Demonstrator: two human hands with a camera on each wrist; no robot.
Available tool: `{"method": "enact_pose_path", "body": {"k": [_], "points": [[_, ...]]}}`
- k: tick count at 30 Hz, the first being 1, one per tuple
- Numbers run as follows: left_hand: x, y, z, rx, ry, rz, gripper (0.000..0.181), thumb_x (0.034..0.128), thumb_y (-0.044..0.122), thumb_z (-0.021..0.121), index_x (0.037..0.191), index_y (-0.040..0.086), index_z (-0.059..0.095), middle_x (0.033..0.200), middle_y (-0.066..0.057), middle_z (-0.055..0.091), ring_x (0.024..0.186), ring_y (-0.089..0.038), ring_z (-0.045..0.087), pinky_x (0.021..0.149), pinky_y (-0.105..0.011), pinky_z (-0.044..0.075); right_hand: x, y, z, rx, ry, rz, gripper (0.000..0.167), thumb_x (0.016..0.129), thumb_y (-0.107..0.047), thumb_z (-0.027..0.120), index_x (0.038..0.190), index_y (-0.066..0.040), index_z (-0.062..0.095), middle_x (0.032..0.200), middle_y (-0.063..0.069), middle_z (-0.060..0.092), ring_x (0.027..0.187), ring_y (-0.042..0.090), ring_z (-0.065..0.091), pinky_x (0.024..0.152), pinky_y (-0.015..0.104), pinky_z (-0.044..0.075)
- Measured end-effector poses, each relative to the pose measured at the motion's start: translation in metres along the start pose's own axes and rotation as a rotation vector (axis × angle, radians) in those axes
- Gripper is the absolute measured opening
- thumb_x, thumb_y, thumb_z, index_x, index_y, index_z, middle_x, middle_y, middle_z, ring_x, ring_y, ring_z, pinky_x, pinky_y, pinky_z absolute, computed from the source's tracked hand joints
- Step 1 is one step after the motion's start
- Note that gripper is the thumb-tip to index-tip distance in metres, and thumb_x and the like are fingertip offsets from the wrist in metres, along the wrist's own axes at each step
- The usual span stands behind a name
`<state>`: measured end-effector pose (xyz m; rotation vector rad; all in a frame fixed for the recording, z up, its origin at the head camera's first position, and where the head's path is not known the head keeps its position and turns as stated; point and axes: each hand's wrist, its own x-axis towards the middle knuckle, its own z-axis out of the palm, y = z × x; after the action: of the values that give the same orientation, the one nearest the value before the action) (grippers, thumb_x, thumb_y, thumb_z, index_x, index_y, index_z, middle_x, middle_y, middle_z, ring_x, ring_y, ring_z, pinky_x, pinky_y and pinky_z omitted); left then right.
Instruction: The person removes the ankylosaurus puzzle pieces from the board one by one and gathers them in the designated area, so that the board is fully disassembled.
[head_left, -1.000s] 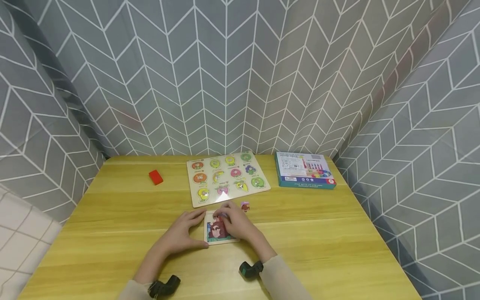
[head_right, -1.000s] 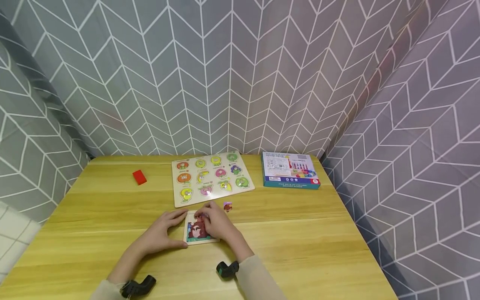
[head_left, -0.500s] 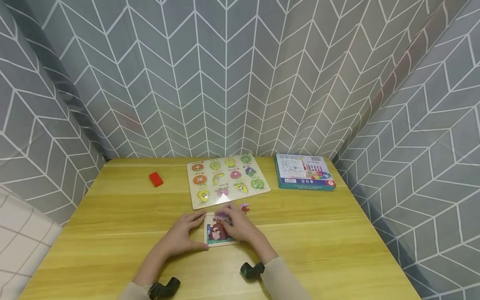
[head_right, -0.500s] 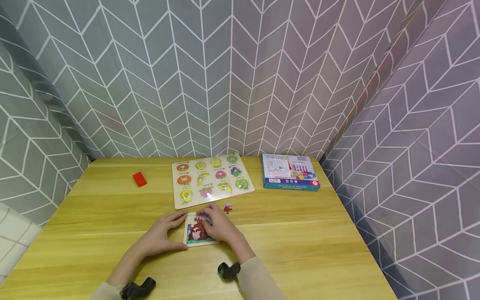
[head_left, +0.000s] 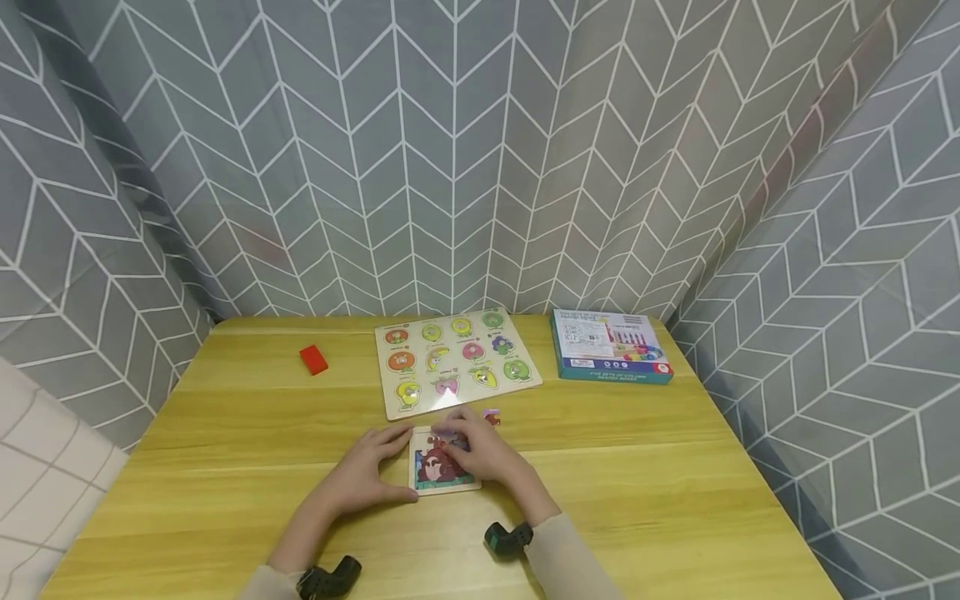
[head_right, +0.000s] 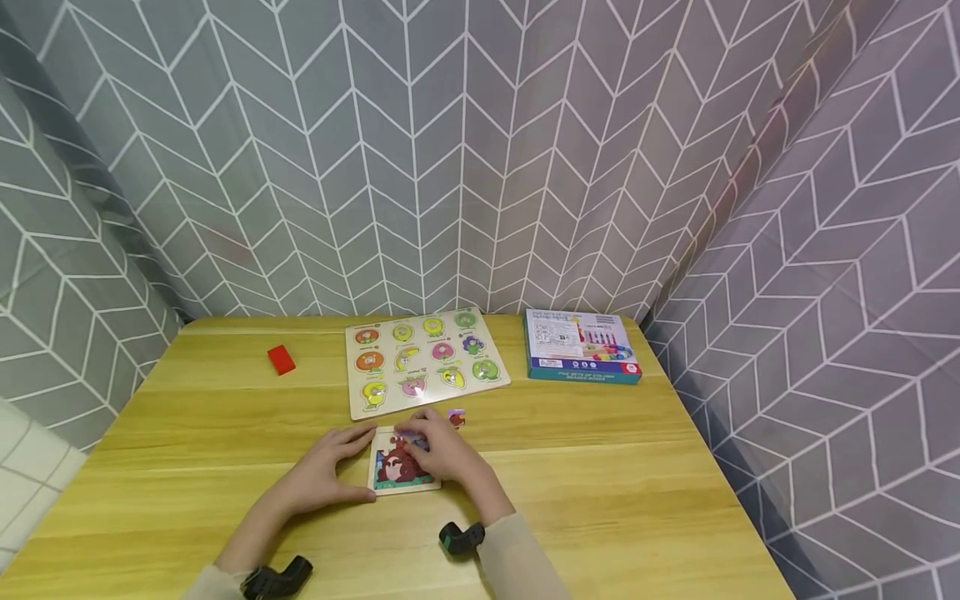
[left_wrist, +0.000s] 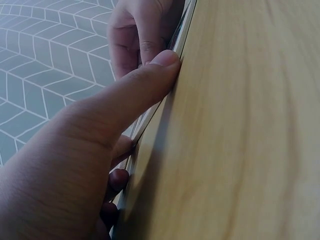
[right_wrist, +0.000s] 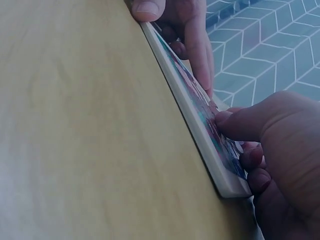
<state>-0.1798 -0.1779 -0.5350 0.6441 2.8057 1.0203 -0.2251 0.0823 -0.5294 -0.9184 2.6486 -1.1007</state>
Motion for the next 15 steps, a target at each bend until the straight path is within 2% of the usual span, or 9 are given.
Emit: {"method": "enact_pose_path", "body": {"k": [4,11,15], "points": [[0.0011,-0.0001,-0.0004,-0.002,0.0,0.0,0.106,0.0752,0.063,0.09,0.157,0.008,0.052,0.167,-0.007,0.044,0.15,-0.045,0.039,0.118,-0.068,0.036,0.0005,-0.0006,-0.0021,0.003,0.012,-0.006,0.03,0.103,-0.012,0.069,0.133,-0.014,0.073,0.13,0.004,0.059,0.117,0.017,0.057,0.105,0.035,0.053],[0.0012,-0.0002,-0.0006,0.001,-0.001,0.003,0.106,0.0752,0.063,0.089,0.157,0.007,0.052,0.167,-0.007,0.044,0.149,-0.044,0.04,0.119,-0.068,0.035,0.0002,-0.0006,-0.004,-0.004,-0.009,-0.005,0.034,0.105,-0.012,0.067,0.138,-0.011,0.072,0.123,0.001,0.058,0.105,0.013,0.053,0.092,0.027,0.051],[0.0004,-0.0006,-0.0002,0.001,-0.003,0.006,0.105,0.0756,0.062,0.09,0.157,0.007,0.052,0.167,-0.007,0.045,0.148,-0.043,0.041,0.118,-0.067,0.037,0.0001,-0.0012,-0.0041,-0.018,-0.024,-0.018,0.035,0.107,-0.01,0.064,0.141,-0.008,0.07,0.121,0.001,0.058,0.105,0.012,0.053,0.094,0.026,0.051]]}}
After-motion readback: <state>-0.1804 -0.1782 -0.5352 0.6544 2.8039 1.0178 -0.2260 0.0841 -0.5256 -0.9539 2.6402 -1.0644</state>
